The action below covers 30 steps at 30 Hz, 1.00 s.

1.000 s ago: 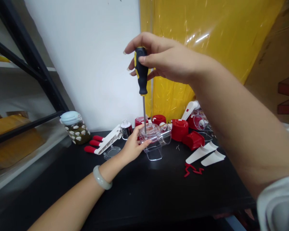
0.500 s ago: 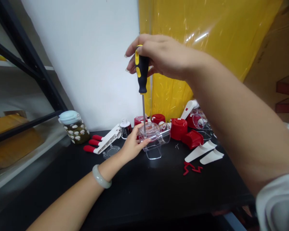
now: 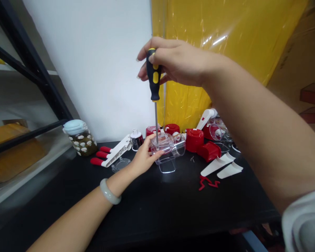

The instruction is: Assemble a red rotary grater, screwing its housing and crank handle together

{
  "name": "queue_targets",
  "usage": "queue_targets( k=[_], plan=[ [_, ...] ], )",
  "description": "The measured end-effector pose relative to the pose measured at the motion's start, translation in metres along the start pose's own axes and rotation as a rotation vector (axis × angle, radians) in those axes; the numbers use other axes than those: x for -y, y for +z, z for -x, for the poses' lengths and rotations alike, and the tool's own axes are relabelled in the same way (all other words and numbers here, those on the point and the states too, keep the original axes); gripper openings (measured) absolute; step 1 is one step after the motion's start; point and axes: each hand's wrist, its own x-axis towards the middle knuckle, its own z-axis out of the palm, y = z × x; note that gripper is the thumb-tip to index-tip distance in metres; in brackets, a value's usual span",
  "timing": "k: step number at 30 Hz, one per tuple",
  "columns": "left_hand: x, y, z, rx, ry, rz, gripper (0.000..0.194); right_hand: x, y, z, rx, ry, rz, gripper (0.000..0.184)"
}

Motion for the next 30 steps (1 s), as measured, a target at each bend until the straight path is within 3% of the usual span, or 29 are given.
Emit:
queue_targets(
  k=[2, 4, 7, 12, 15, 19, 22, 24, 30],
  plan=[
    [0.001, 0.0, 0.0, -0.003, 0.004, 0.007, 0.061, 0.0, -0.003, 0.001, 0.053, -0.039, -0.05, 0.023],
    [0.002, 0.0, 0.0, 0.0, 0.001, 0.009, 0.061, 0.0, -0.003, -0.001, 0.017, -0.095, 0.025, 0.019],
    [0.004, 0.0, 0.0, 0.004, -0.001, 0.012, 0.061, 0.002, 0.002, -0.005, -0.092, -0.111, 0.118, 0.013],
    [0.006, -0.001, 0.0, -0.005, -0.022, 0.004, 0.062, 0.004, 0.012, -0.01, -0.402, -0.072, 0.524, 0.042],
    [0.006, -0.001, 0.0, 0.005, -0.018, 0.021, 0.062, 0.004, 0.016, -0.008, -0.427, -0.068, 0.61, 0.037],
    [0.005, -0.001, -0.001, 0.014, -0.006, 0.044, 0.063, 0.006, 0.022, -0.006, -0.307, -0.062, 0.41, 0.034],
    [0.002, -0.001, -0.001, 0.016, -0.015, 0.023, 0.064, 0.007, 0.024, -0.008, -0.22, 0.101, 0.132, 0.027],
    [0.001, -0.001, -0.001, 0.009, -0.031, -0.005, 0.065, 0.006, 0.025, -0.01, -0.231, 0.164, 0.068, 0.029],
    [0.0, -0.001, 0.0, 0.005, -0.041, 0.017, 0.064, -0.008, 0.027, -0.01, -0.289, 0.051, -0.015, 0.038]
  ],
)
